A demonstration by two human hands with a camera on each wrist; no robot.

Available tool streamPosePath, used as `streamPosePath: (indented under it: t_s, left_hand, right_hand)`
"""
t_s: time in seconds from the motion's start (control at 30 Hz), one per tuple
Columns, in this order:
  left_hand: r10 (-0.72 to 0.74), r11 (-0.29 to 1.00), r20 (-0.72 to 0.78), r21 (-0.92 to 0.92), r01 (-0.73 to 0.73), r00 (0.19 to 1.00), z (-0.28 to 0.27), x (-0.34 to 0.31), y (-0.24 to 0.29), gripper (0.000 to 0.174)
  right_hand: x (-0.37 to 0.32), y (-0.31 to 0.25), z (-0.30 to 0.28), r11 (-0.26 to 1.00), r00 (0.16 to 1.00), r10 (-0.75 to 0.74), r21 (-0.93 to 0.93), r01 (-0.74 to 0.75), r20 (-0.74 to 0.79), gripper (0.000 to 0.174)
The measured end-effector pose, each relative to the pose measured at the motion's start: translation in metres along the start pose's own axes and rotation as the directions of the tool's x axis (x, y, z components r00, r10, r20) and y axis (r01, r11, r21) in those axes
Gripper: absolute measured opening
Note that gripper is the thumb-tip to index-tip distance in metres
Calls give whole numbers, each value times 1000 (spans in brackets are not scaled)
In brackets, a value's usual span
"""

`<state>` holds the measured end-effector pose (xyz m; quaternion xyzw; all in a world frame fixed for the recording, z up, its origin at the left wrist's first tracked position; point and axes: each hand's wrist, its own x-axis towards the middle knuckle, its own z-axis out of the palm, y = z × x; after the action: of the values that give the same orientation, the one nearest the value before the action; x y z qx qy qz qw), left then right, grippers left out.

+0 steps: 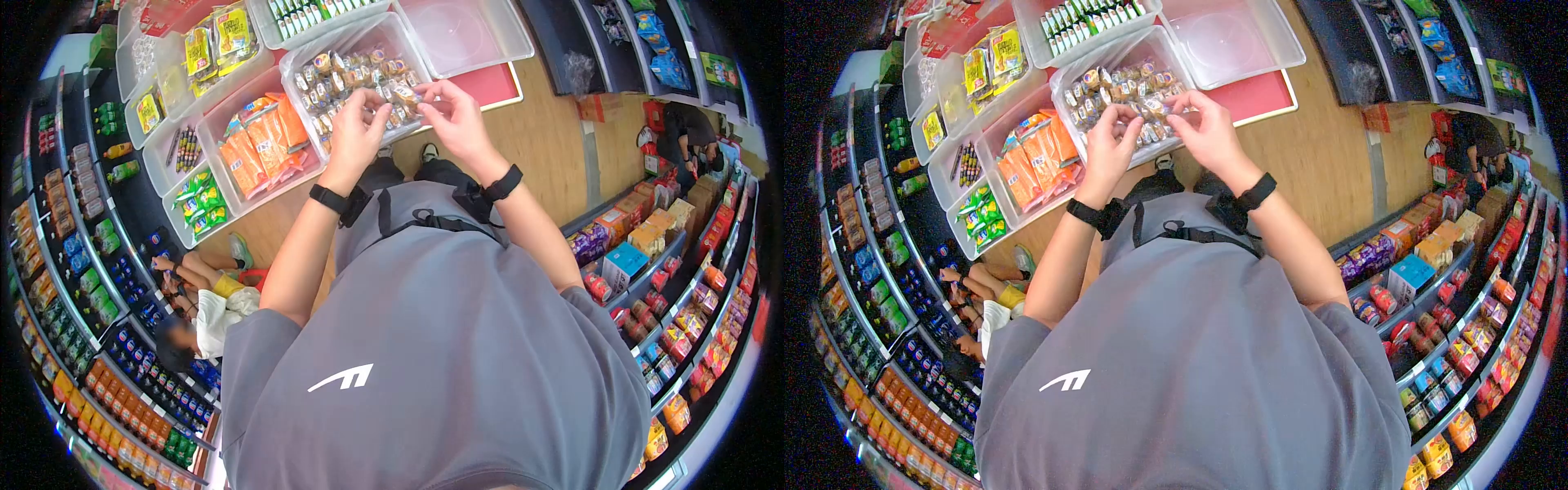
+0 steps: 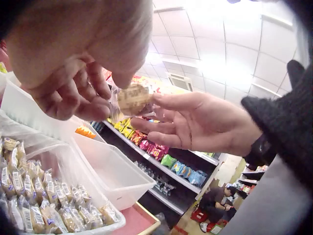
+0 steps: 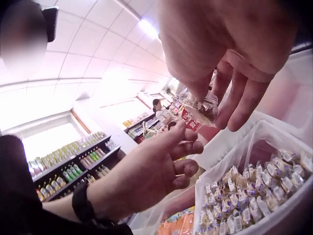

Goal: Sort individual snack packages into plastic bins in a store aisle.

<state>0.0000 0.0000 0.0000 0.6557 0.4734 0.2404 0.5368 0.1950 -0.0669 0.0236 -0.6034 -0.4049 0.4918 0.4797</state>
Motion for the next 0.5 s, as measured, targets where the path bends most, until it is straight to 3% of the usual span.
streamPosePath:
  t_s: [0.07,0.2,0.37,0.4,0.5]
  left_hand:
    - [-12,991,87,-133,24,996,-1,2,0,29]
    - [15,951,55,-309,3,998,30,-12,28,31]
    - [-79,946,-11,-316,72,997,76,-7,38,33]
    - [-88,913,8,-398,84,996,72,-12,50,28]
    - [-106,904,6,-416,99,994,84,-18,60,21]
  right_hand:
    - [3,-8,10,977,984,-175,-127,169,-40,7]
    - [-8,-18,-5,837,914,-405,-394,379,17,8]
    - [-21,-25,-38,791,895,-443,-448,416,49,8]
    - [-24,-22,-38,801,890,-454,-419,428,41,9]
    - [-38,-16,-55,831,889,-457,-339,441,37,11]
